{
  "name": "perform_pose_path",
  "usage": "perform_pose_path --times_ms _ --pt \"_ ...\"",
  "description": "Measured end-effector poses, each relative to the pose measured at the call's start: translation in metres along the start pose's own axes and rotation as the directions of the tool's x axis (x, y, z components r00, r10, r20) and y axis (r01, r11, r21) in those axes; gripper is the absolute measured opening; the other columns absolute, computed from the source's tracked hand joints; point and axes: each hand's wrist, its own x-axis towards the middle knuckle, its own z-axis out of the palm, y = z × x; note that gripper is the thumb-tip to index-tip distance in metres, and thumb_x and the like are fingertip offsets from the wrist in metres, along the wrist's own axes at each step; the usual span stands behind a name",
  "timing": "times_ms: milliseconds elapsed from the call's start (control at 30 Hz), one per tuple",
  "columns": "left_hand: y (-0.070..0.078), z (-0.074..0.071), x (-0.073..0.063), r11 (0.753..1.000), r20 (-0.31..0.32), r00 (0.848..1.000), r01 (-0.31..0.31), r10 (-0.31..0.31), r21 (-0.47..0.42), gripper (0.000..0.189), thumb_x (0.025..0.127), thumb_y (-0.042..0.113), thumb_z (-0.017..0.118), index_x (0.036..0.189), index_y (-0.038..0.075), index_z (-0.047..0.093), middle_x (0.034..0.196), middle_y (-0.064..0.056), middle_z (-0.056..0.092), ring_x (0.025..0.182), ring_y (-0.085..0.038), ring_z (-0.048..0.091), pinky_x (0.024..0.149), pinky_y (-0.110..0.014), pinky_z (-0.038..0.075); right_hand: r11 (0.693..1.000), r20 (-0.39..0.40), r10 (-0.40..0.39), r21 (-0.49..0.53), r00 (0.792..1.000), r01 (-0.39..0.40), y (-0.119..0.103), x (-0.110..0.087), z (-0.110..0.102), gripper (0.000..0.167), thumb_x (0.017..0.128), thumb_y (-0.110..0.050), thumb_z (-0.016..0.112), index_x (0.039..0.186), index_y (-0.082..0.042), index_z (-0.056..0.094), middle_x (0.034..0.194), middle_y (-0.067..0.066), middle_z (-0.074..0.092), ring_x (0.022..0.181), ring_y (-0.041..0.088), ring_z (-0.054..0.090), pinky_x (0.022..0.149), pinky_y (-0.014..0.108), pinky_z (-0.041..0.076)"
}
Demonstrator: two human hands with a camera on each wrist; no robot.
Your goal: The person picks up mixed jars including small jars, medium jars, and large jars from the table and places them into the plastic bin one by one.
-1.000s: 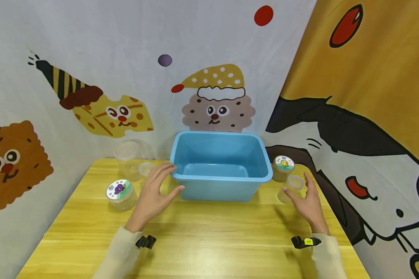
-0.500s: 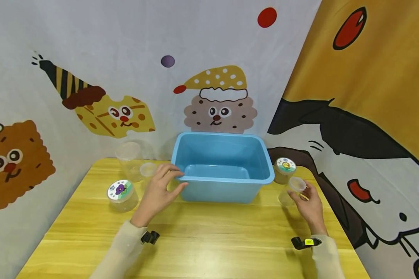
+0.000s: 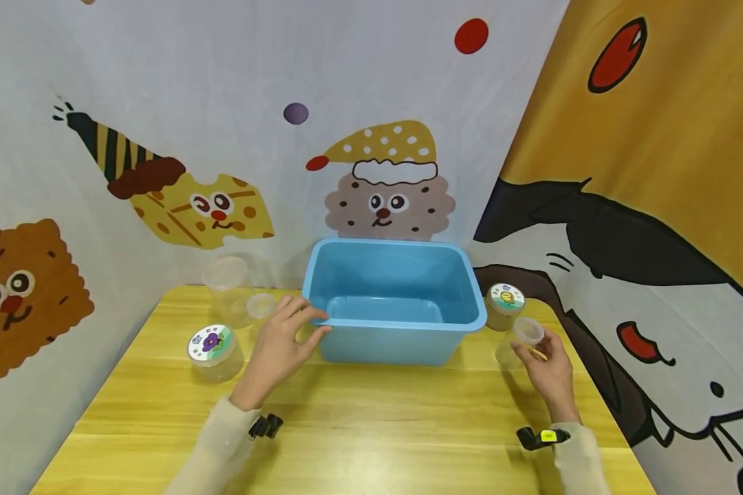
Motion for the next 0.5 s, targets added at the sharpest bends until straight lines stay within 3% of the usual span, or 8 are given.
perform_pose_path --times_ms 267,400,500 --pt "0.0011 -0.0019 0.0016 1.000 0.004 1.000 0.012 -0.012 0.003 0.018 0.085 0.022 0.086 0.099 0.017 0.077 0.093 0.001 0.064 0.086 -0.013 0.050 0.070 -0.030 0.047 1.000 -0.004 -0.006 -0.004 1.000 0.006 -0.0003 -0.0024 -0.0026 0.072 0.094 -0.037 0.076 0.152 -0.012 0.042 0.149 0.015 0.054 0.134 0.029 0.053 0.098 0.016 0.049" --pt "0.0013 -0.0021 0.0017 1.000 0.005 1.000 0.021 -0.021 0.006 0.018 0.084 0.022 0.086 0.099 0.018 0.077 0.092 0.003 0.063 0.085 -0.013 0.049 0.069 -0.030 0.046 1.000 -0.018 -0.016 -0.014 1.000 0.016 -0.0011 -0.0038 -0.0022 0.070 0.095 -0.035 0.075 0.152 -0.012 0.043 0.148 0.015 0.055 0.132 0.027 0.053 0.107 0.031 0.050" --pt "0.0008 -0.0015 0.0006 1.000 -0.002 1.000 0.020 -0.020 0.001 0.018 0.083 0.021 0.087 0.098 0.018 0.077 0.092 0.002 0.064 0.085 -0.013 0.049 0.069 -0.030 0.046 1.000 -0.022 -0.021 -0.009 1.000 0.021 -0.0010 -0.0056 -0.0017 0.070 0.095 -0.035 0.074 0.153 -0.012 0.042 0.147 0.017 0.055 0.133 0.029 0.053 0.112 0.050 0.046"
